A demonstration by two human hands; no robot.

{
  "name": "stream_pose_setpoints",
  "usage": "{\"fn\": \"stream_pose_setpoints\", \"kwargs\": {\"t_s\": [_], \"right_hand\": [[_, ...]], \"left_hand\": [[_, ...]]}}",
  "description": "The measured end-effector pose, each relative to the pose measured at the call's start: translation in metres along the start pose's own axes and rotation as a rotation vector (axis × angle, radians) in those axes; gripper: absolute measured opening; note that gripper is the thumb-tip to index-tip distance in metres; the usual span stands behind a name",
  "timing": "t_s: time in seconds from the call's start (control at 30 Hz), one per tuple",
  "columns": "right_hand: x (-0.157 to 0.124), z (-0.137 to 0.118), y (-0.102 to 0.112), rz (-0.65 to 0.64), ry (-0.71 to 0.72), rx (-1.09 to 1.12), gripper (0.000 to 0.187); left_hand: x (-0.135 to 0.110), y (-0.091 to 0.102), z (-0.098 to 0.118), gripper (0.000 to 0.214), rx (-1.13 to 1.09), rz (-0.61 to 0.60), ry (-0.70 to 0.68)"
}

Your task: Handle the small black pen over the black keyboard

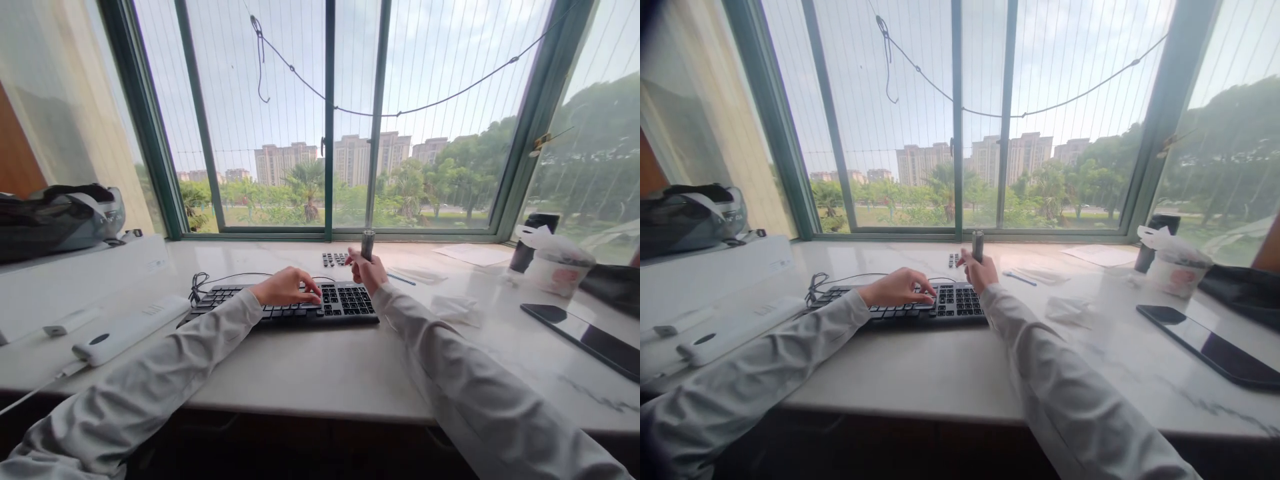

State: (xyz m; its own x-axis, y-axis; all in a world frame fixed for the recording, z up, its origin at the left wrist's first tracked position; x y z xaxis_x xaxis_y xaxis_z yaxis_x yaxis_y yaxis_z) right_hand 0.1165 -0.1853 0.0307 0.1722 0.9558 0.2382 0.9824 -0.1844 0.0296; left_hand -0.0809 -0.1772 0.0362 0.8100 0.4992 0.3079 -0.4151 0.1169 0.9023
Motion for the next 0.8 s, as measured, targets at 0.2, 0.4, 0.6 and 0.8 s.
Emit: {"fn": "stream_pose_setpoints", "kwargs": {"t_s": [0.2, 0.4, 0.6, 0.8], "right_hand": [[-0.029, 0.004, -0.05, -0.305, -0.143, 0.476, 0.037], [-0.037, 0.008, -0.058, -0.321, -0.255, 0.526, 0.035], [-0.037, 0.013, -0.059, -0.275, -0.269, 0.494, 0.034], [-0.037, 0.014, -0.059, -0.24, -0.31, 0.542, 0.031]], "left_hand": [[-0.003, -0.01, 0.003, 0.039, -0.177, -0.008, -0.039], [-0.005, -0.007, -0.005, 0.034, -0.175, -0.028, -0.014], [-0.007, -0.001, -0.009, 0.035, -0.143, -0.098, -0.061], [-0.008, 0.005, -0.004, 0.036, -0.137, -0.135, -0.093]]}}
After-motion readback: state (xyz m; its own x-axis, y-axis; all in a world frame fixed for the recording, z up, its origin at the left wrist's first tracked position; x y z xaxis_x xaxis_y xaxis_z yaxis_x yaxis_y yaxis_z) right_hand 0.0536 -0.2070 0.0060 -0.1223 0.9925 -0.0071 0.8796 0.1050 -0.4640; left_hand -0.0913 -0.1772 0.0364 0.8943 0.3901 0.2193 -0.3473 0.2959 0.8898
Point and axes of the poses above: each hand's wrist, its own x-axis towards the middle knuckle, its own y-axis out of the back of the hand, z = x × y, the point moved 3 cm from there along x, towards the middle knuckle, and after that the axes turned 6 degrees about -y, right-handed, at the moved point
